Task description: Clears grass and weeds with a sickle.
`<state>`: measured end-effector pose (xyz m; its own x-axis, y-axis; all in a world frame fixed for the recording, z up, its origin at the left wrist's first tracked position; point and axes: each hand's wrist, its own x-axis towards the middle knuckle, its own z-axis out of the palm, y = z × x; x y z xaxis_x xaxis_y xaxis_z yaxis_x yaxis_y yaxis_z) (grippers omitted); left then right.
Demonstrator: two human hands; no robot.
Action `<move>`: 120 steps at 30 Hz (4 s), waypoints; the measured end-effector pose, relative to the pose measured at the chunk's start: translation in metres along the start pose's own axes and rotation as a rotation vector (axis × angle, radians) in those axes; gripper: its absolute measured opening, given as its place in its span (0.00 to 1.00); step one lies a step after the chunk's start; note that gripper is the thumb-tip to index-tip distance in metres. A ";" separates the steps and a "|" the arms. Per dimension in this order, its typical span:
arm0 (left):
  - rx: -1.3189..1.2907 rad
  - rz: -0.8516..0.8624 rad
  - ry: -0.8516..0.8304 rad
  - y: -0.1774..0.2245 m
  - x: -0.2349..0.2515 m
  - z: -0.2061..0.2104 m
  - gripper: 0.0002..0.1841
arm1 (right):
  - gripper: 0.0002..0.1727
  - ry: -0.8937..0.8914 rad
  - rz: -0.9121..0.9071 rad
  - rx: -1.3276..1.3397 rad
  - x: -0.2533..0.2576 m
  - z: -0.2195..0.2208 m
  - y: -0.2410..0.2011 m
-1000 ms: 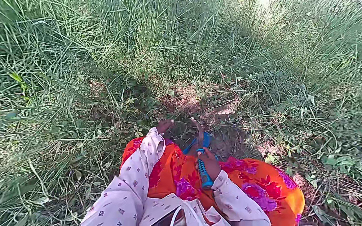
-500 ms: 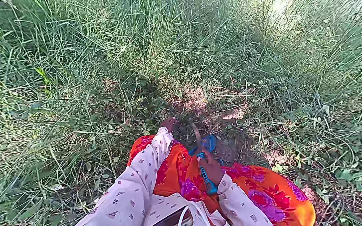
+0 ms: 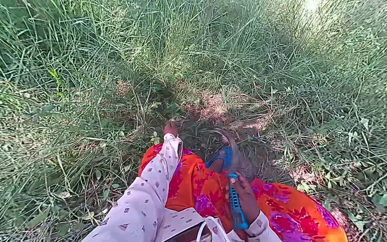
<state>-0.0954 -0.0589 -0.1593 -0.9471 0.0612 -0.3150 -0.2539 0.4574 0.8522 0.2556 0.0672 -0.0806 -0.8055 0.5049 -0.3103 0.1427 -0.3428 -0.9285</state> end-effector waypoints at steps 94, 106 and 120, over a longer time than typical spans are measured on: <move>-0.117 -0.100 -0.305 0.010 0.059 0.070 0.26 | 0.32 -0.044 0.207 -0.977 0.118 0.041 -0.003; 0.523 0.218 -0.467 0.027 0.021 0.101 0.33 | 0.26 0.284 0.041 -0.247 0.105 0.037 -0.012; 0.712 -0.040 -0.466 0.018 0.037 0.118 0.25 | 0.28 0.216 0.092 -0.182 0.121 0.043 0.003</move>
<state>-0.1121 0.0561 -0.2051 -0.7231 0.3202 -0.6120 0.0462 0.9065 0.4197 0.1337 0.0931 -0.1119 -0.6462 0.6417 -0.4130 0.3261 -0.2571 -0.9097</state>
